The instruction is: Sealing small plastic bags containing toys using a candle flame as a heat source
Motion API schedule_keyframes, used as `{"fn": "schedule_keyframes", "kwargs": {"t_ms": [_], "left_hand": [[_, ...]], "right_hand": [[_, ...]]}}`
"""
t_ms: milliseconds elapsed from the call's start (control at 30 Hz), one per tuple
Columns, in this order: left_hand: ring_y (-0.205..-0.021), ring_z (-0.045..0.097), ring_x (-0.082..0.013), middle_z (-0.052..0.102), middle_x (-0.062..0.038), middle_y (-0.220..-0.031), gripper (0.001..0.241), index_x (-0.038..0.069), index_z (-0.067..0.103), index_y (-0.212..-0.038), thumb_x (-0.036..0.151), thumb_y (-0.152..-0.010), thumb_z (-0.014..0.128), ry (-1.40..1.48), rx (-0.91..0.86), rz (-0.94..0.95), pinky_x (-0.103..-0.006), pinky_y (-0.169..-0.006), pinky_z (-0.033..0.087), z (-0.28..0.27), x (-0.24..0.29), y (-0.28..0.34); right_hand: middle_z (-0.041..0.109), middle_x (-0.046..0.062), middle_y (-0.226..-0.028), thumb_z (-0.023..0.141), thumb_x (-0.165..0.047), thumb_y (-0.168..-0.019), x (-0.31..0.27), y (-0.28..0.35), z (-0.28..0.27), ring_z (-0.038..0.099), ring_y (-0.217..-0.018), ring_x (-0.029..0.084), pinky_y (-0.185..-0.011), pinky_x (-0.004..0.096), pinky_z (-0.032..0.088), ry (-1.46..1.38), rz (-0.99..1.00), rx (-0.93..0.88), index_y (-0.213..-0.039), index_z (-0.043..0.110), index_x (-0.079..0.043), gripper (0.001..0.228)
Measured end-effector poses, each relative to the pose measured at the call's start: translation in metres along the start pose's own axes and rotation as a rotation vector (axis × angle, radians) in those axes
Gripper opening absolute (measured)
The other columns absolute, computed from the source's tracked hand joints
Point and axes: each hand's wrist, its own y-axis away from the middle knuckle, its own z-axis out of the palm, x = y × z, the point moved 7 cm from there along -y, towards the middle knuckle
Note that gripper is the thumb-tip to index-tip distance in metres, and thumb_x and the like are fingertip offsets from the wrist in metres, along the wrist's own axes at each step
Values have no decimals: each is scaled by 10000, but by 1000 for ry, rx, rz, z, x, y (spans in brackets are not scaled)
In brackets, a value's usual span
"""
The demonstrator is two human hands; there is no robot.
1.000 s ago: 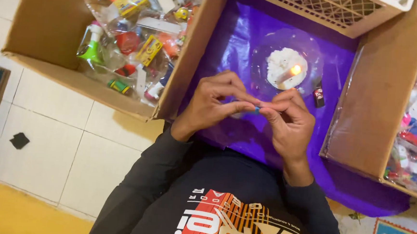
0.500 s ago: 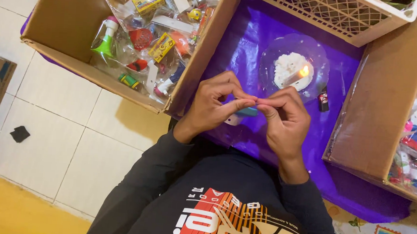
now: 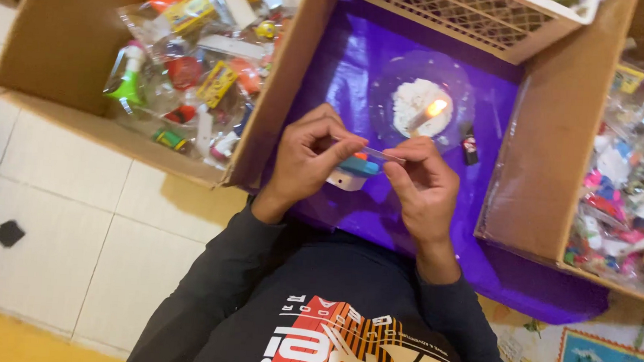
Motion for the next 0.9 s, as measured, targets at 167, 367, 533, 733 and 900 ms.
{"fn": "schedule_keyframes", "kwargs": {"t_ms": [167, 367, 533, 733, 900], "left_hand": [[-678, 466, -86, 598, -67, -779, 103, 75, 798, -945, 176, -930, 813, 45, -50, -53, -234, -627, 383, 24, -14, -7], [-743, 430, -36, 611, 1, -798, 374, 56, 739, -1241, 151, -893, 839, 224, -47, -256, -201, -697, 464, 39, -40, 4], [-710, 499, -24, 707, -33, -778, 219, 44, 778, -1062, 171, -895, 843, 176, 50, -352, -175, -656, 443, 28, -57, 6], [-731, 581, -34, 729, -63, -784, 213, 28, 784, -1045, 139, -878, 855, 165, 94, -331, -192, -707, 518, 27, -52, 3], [-841, 670, -88, 781, -99, -863, 168, 41, 790, -1030, 192, -957, 774, 201, 122, -346, -271, -828, 566, 25, -62, 2]], "right_hand": [[599, 160, -855, 749, -43, -962, 11, 1, -22, 556, -839, 211, -784, 344, 465, 63, -44, 76, -924, 681, 61, 130], [569, 103, -840, 722, -80, -968, 28, 5, -36, 498, -759, 117, -654, 235, 415, -171, 63, 199, -913, 650, 17, 133], [579, 73, -869, 752, -139, -935, 37, 10, -34, 521, -755, 76, -635, 185, 446, -323, 165, 198, -1088, 650, 44, 259], [620, 90, -831, 718, -72, -965, 63, 17, -40, 546, -687, 104, -595, 206, 452, -433, 228, 316, -997, 648, -10, 98], [608, 89, -798, 716, -76, -967, 66, 13, -41, 548, -675, 112, -582, 214, 451, -439, 266, 349, -977, 641, -22, 93]]}}
